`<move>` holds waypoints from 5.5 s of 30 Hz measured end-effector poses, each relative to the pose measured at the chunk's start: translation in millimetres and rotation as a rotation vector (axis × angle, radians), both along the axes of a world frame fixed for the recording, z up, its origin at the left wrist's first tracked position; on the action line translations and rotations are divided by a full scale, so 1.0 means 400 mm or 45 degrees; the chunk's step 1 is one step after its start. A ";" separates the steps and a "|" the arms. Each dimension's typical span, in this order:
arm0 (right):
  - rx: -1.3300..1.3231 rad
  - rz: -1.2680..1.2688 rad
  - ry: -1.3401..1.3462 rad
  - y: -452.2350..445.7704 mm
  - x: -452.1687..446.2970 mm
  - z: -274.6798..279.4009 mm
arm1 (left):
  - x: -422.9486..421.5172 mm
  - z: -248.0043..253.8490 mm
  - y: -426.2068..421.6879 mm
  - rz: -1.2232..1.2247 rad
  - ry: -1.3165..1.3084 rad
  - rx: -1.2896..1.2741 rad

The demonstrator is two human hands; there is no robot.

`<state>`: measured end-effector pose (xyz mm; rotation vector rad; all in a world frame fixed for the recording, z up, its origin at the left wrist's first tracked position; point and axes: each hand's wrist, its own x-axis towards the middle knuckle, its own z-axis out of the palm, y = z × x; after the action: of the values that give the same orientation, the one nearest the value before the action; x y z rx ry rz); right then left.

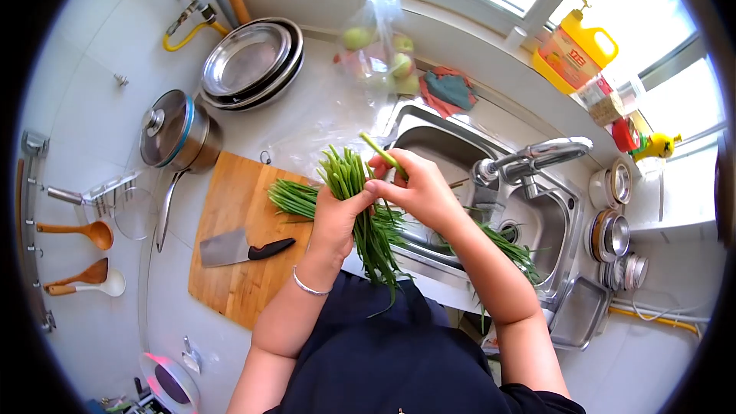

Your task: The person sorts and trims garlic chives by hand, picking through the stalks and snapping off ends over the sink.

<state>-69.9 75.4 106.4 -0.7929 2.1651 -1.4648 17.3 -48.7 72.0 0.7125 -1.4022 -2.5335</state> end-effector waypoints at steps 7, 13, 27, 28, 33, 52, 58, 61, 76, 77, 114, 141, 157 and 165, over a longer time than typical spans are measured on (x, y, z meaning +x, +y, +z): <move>0.066 -0.173 0.178 0.113 -0.051 -0.027 | -0.012 -0.023 0.021 -0.292 -0.053 -0.189; 0.170 -0.245 0.265 0.208 -0.068 -0.118 | -0.027 -0.016 0.016 -0.279 -0.134 -0.039; -0.505 -0.073 -0.856 0.185 -0.033 -0.103 | -0.082 0.000 0.146 -0.385 0.002 -0.025; -0.453 -0.063 -0.728 0.189 -0.033 -0.091 | -0.080 0.002 0.146 -0.342 0.015 -0.018; -0.195 -0.128 -0.535 0.218 -0.044 -0.099 | -0.071 -0.009 0.125 -0.349 -0.038 -0.094; -0.162 -0.681 0.343 0.273 -0.083 -0.050 | -0.050 0.002 0.098 -0.300 -0.022 -0.236; -0.354 -0.585 -0.319 0.227 -0.040 -0.062 | -0.052 0.005 0.102 -0.321 0.004 -0.079; -0.221 -0.444 -0.167 0.186 -0.008 -0.068 | -0.053 0.001 0.111 -0.327 -0.003 -0.168; 0.201 -0.226 -0.160 0.300 -0.051 -0.033 | -0.043 -0.003 0.059 -0.390 0.001 -0.226; 0.169 -0.318 -0.143 0.316 -0.054 -0.034 | -0.045 -0.005 0.048 -0.380 0.004 -0.195; 0.163 0.033 0.957 0.267 -0.057 0.000 | -0.057 0.012 0.079 -0.582 -0.037 -0.027; 0.359 -0.004 -0.601 0.371 -0.008 -0.339 | -0.010 -0.097 -0.194 -0.023 0.760 1.028; 1.013 0.057 0.060 0.249 -0.017 -0.496 | 0.222 0.061 -0.392 0.221 1.017 0.778; 0.367 0.298 0.446 -0.218 0.057 -0.370 | 0.553 0.057 -0.517 0.620 1.078 0.680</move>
<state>-47.2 -11.9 -41.6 -1.2166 2.3608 -0.9257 238.7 -255.4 94.8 -0.0243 -0.2439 -2.3243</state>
